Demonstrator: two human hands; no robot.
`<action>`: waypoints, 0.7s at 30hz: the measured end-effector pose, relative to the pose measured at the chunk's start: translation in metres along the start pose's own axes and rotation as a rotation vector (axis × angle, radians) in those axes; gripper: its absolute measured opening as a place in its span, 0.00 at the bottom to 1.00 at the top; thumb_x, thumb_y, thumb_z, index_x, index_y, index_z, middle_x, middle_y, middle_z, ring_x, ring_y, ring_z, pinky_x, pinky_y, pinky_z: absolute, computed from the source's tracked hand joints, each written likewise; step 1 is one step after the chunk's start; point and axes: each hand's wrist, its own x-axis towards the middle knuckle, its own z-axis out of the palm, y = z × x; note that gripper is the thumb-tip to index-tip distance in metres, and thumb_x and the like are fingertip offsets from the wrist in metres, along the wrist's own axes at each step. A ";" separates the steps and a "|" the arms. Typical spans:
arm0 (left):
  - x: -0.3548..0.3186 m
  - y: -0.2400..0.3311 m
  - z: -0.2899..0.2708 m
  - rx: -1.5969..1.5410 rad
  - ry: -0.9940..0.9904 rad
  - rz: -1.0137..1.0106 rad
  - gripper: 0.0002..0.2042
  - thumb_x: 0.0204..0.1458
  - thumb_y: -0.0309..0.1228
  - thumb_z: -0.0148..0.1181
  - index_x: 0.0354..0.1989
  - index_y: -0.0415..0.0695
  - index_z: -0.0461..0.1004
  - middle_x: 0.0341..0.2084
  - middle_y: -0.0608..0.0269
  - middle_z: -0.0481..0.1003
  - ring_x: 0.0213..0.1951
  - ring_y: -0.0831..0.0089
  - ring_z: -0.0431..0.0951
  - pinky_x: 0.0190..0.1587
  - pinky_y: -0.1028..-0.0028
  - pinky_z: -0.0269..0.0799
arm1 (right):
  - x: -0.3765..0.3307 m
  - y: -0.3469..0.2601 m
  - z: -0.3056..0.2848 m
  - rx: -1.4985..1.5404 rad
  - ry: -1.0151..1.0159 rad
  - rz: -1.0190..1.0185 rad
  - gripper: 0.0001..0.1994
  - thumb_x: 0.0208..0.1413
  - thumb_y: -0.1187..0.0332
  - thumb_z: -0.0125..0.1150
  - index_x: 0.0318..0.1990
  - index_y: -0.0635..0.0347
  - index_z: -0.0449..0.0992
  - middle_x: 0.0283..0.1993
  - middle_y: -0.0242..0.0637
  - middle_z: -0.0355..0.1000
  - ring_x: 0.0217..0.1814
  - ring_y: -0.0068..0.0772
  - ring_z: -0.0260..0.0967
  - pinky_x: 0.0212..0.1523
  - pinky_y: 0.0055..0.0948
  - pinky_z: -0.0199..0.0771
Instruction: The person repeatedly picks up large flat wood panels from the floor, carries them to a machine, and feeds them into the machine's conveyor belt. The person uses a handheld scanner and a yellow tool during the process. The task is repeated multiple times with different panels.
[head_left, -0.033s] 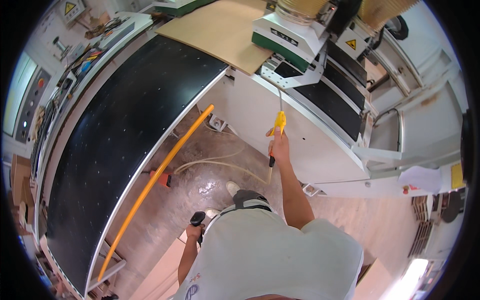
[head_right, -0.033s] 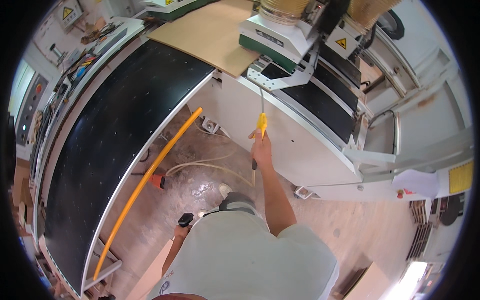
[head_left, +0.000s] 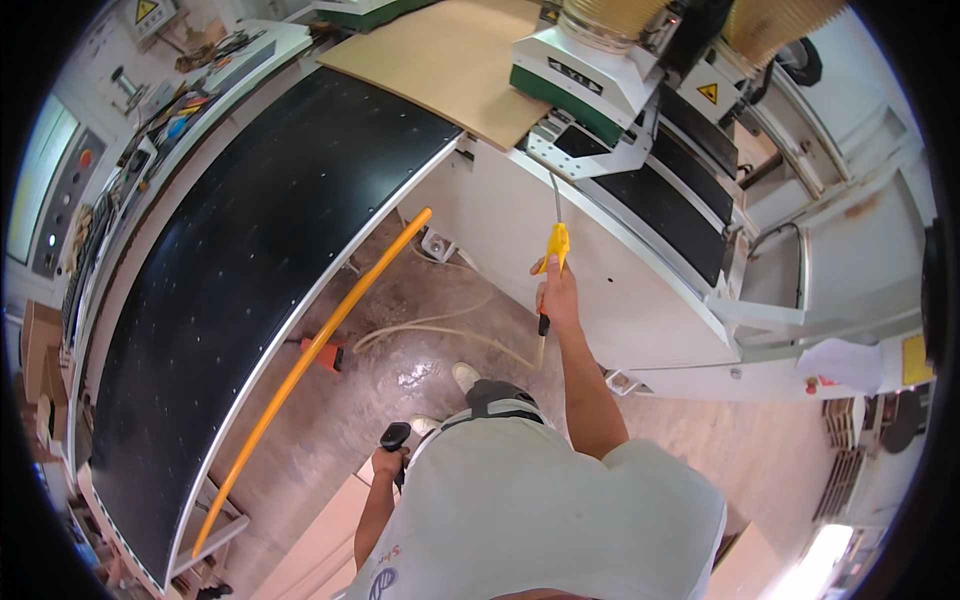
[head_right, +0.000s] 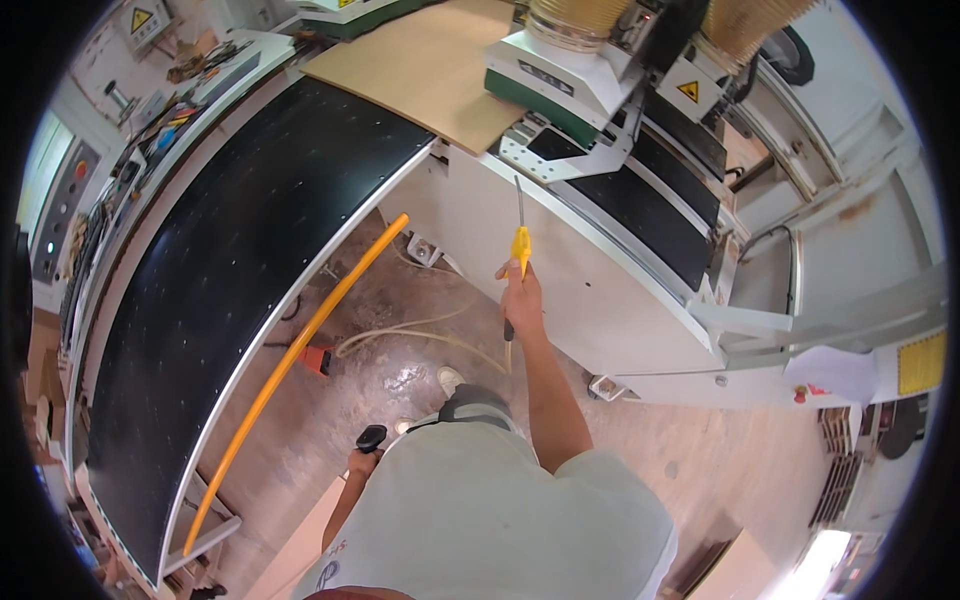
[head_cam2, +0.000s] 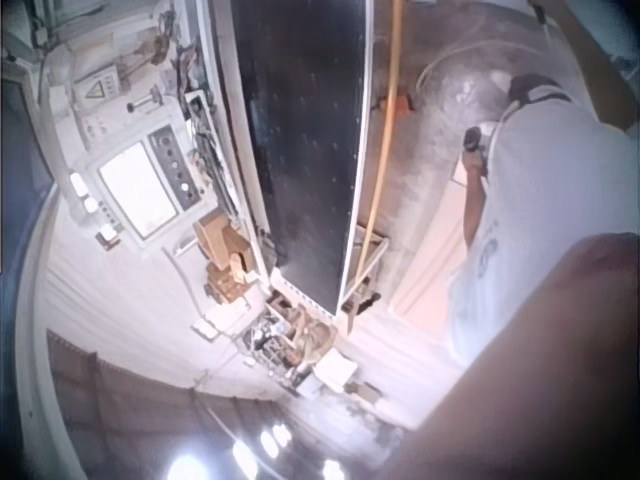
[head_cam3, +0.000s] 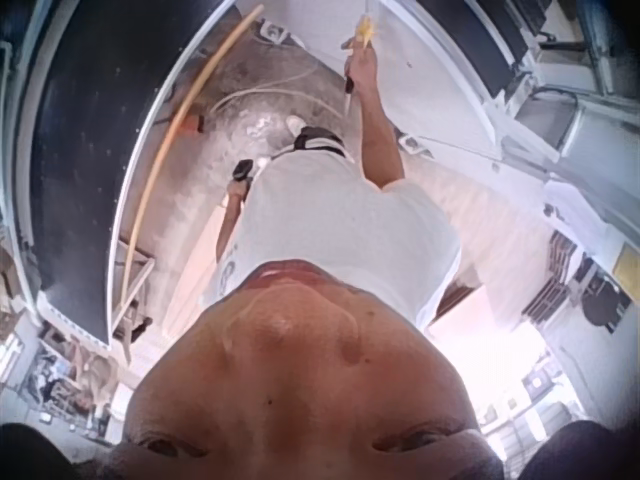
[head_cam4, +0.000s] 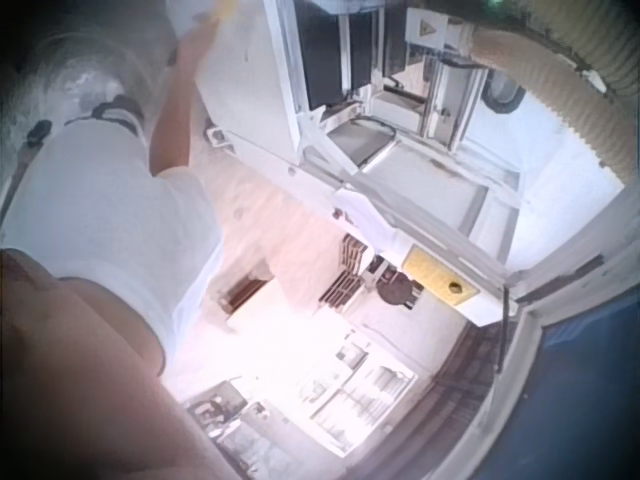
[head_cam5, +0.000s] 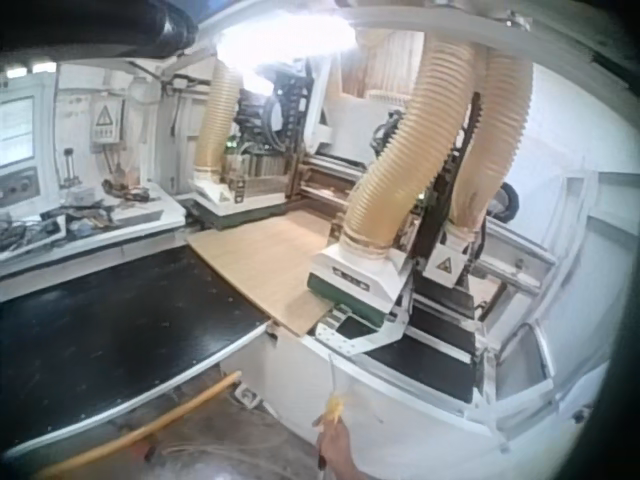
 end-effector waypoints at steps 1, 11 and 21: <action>-0.001 0.001 0.000 -0.004 0.008 0.002 0.19 0.38 0.43 0.71 0.31 0.39 0.83 0.26 0.53 0.82 0.33 0.61 0.84 0.41 0.66 0.78 | -0.002 -0.003 0.005 -0.042 -0.040 0.020 0.22 0.71 0.48 0.40 0.41 0.60 0.68 0.31 0.34 0.69 0.10 0.21 0.58 0.12 0.25 0.59; 0.022 -0.048 0.027 -0.032 0.024 -0.087 0.23 0.35 0.46 0.71 0.33 0.38 0.83 0.31 0.50 0.82 0.37 0.57 0.84 0.44 0.64 0.78 | -0.005 -0.003 0.029 -0.034 -0.163 0.052 0.24 0.70 0.46 0.40 0.43 0.62 0.67 0.36 0.36 0.70 0.09 0.21 0.58 0.09 0.23 0.58; 0.013 -0.038 0.021 -0.028 0.019 -0.064 0.26 0.36 0.47 0.73 0.38 0.37 0.83 0.34 0.48 0.83 0.41 0.57 0.84 0.47 0.63 0.78 | -0.012 -0.020 0.045 -0.038 -0.210 0.067 0.24 0.70 0.46 0.41 0.41 0.61 0.69 0.24 0.33 0.67 0.08 0.22 0.55 0.11 0.24 0.56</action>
